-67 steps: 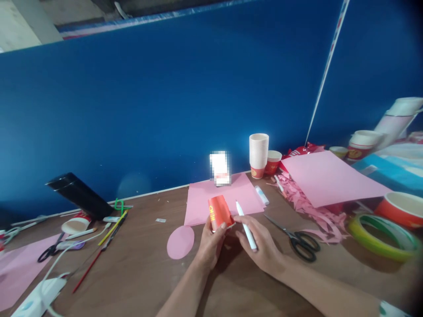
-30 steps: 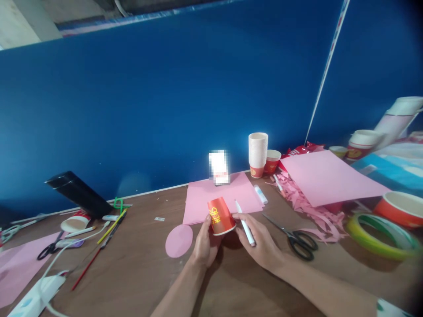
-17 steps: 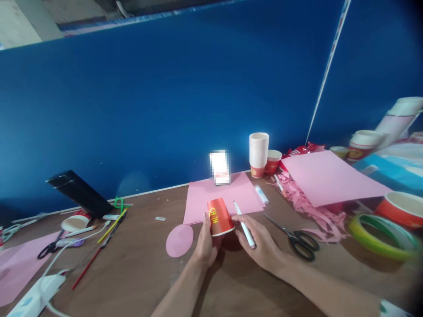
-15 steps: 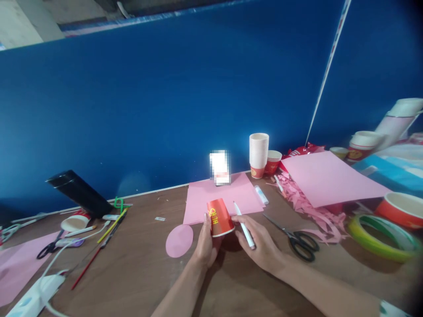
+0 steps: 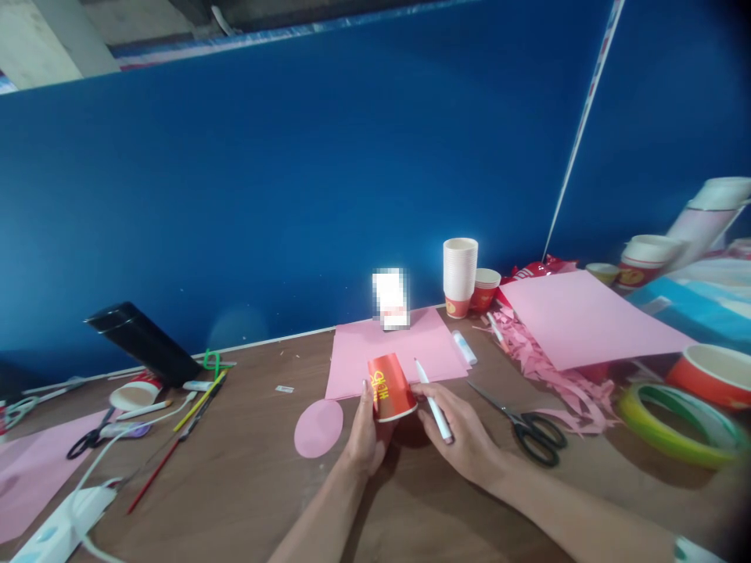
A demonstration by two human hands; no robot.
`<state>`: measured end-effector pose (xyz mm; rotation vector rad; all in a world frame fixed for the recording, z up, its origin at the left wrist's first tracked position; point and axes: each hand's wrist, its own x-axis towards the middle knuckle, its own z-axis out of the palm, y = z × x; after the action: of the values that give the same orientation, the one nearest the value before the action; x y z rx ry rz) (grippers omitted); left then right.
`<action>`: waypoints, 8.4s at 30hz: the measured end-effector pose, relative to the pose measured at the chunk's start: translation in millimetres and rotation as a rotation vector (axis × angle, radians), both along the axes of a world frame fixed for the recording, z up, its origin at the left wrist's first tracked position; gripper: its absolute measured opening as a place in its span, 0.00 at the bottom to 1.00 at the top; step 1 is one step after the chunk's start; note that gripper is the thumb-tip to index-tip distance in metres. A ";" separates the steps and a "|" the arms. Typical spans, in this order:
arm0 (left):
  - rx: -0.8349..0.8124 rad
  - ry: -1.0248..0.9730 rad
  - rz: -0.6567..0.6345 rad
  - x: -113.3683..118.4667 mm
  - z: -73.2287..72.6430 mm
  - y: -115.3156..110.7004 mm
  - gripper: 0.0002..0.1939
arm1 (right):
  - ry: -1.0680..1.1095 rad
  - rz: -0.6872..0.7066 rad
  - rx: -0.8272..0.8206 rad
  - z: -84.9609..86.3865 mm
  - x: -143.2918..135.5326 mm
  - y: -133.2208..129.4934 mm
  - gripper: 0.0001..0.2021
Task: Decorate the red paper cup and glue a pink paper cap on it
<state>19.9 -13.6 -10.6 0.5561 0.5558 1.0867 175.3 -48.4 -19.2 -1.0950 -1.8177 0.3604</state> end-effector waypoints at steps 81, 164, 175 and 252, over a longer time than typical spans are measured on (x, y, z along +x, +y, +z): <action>0.005 -0.083 -0.002 -5.8 -4.4 7.6 0.24 | 0.032 -0.116 -0.056 2.6 -3.6 6.1 0.11; -0.052 -0.041 0.050 -6.6 -5.9 13.9 0.19 | 0.048 0.061 0.177 21.5 2.1 -19.6 0.07; -0.008 0.086 0.081 -1.7 -4.1 9.3 0.24 | -0.029 -0.020 0.163 21.2 -1.0 -25.1 0.03; 0.140 0.222 0.171 5.9 -18.5 10.3 0.21 | 0.017 0.002 0.017 19.8 -0.7 -19.7 0.05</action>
<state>25.8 -3.3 -29.1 0.7684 0.7352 1.2408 174.6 -68.1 0.7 -1.0756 -1.8043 0.3535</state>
